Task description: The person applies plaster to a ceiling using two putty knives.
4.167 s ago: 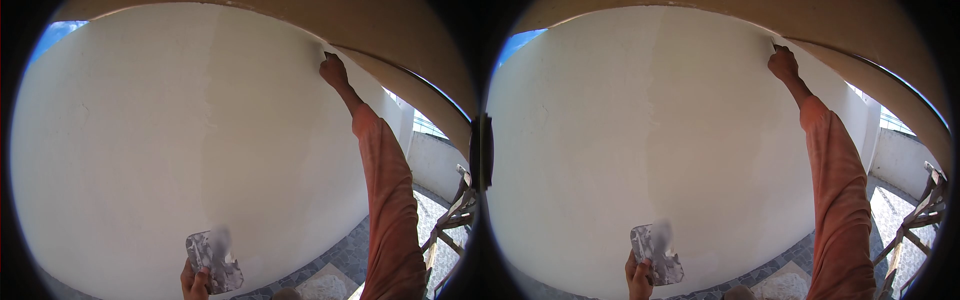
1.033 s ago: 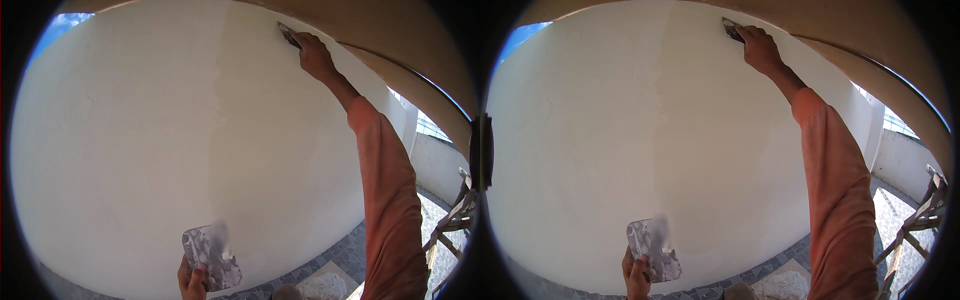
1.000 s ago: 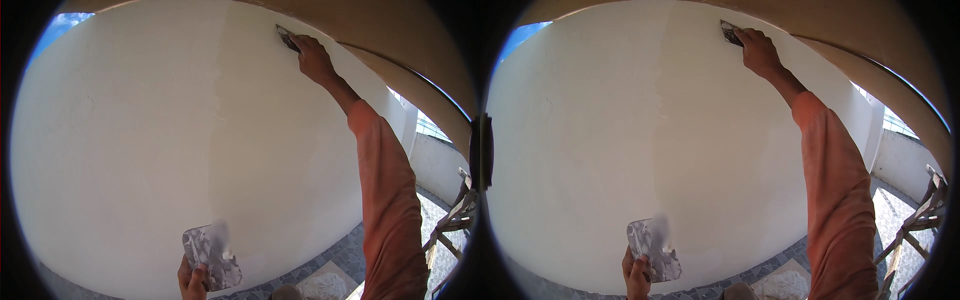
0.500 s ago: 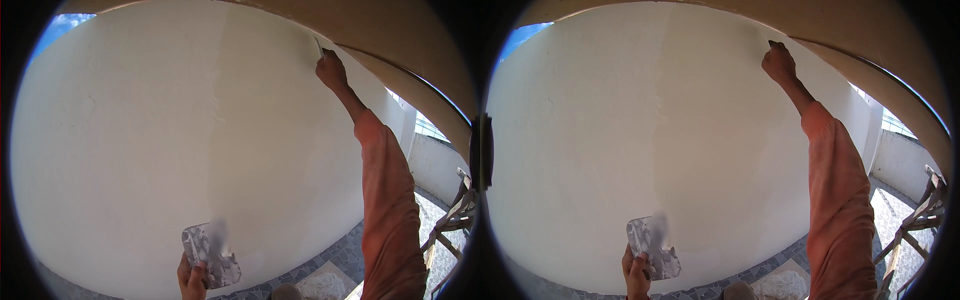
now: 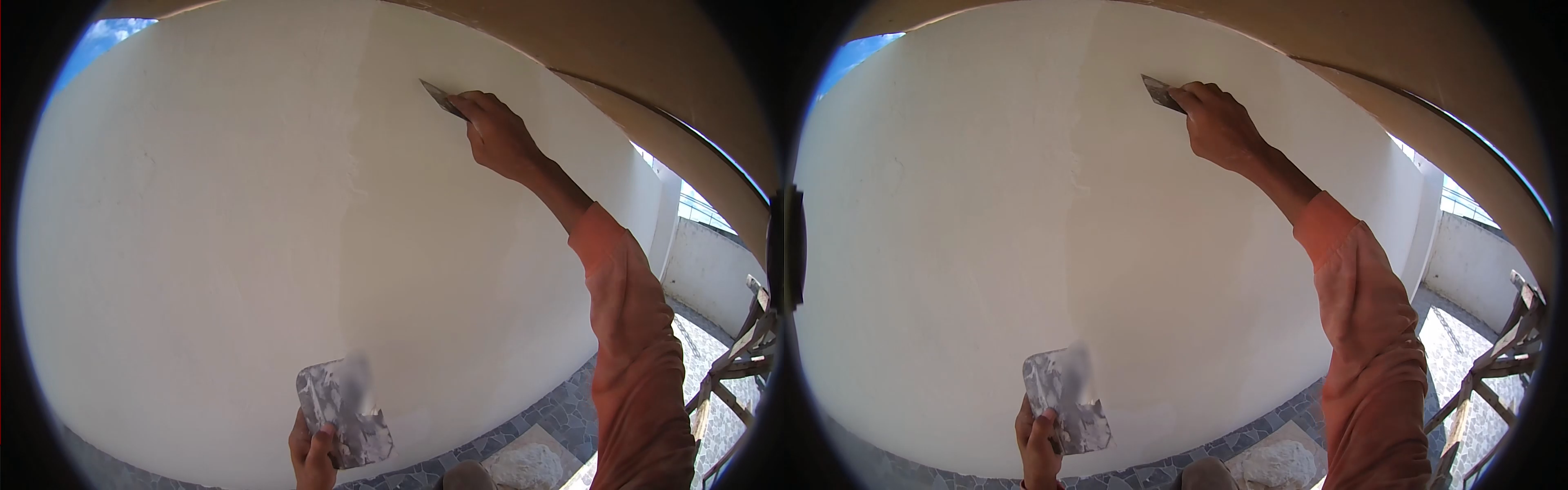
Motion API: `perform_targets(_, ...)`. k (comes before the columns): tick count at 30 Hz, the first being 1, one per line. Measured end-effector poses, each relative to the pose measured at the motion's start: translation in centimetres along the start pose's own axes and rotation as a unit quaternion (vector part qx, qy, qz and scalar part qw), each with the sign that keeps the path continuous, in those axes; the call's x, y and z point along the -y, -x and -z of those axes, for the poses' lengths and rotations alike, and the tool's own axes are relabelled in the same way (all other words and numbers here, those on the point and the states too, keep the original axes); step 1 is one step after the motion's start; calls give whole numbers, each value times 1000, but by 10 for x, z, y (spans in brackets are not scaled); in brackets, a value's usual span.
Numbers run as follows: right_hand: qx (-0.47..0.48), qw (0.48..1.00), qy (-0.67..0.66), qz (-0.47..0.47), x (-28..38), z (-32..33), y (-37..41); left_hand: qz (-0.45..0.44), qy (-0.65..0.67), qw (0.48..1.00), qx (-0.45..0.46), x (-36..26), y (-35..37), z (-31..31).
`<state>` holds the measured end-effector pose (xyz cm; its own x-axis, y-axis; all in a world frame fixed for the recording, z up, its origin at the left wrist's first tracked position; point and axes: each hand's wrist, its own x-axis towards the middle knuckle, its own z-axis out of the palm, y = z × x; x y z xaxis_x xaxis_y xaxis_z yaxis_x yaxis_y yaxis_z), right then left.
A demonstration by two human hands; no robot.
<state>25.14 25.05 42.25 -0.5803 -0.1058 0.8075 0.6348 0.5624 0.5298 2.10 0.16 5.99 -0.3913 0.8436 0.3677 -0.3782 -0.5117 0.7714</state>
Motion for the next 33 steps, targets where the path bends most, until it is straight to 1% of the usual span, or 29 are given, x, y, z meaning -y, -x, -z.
perform_targets(2,53,992,-110,-22,22,23,14,12,9,1000,-20,-3,0,-5)
perform_targets(3,73,976,-184,-90,39,38,21,18,9,999,-27,-1,0,-4)
perform_targets(4,74,960,-233,-134,54,48,32,25,15,999,-35,0,2,-5)
perform_targets(6,80,916,-327,-217,79,67,55,33,35,998,-47,0,4,-8)
perform_targets(8,160,861,-388,-288,102,89,75,42,72,995,-47,1,3,-11)
perform_targets(9,132,853,-425,-273,117,90,86,47,95,994,-41,3,2,-12)
perform_targets(10,128,826,-473,-278,131,90,98,53,117,991,-36,4,1,-12)
perform_targets(12,152,818,-496,-250,160,89,119,90,178,980,-20,-3,-2,-15)
perform_targets(13,143,808,-525,-225,180,90,129,107,209,972,-15,-7,0,-16)
perform_targets(14,110,833,-532,-106,195,83,134,121,230,966,-7,-6,2,-13)
perform_targets(15,72,840,-537,14,209,77,138,132,251,959,4,-2,1,-8)
perform_targets(16,76,826,-556,59,225,76,143,141,271,952,19,0,1,-5)
perform_targets(17,93,813,-568,83,236,79,148,119,249,961,20,-3,5,-7)
perform_targets(18,67,841,-520,135,247,70,157,99,226,969,25,-7,9,-12)
perform_targets(20,88,864,-461,179,260,64,166,104,229,967,26,-11,9,-11)
perform_targets(22,115,871,-447,167,265,61,176,155,280,947,14,-12,8,-9)
perform_targets(23,129,874,-439,163,267,59,180,154,279,948,14,-12,7,-9)
perform_targets(26,127,894,-406,143,259,45,204,151,270,951,14,-7,7,-12)
perform_targets(27,144,891,-411,128,253,44,208,152,265,952,15,-3,5,-10)
perform_targets(30,179,915,-349,89,228,35,232,146,260,955,14,3,6,-4)
perform_targets(31,192,910,-366,38,221,34,242,142,260,955,14,3,6,-2)
perform_targets(33,213,891,-397,-60,214,37,261,88,175,981,0,-11,9,-8)
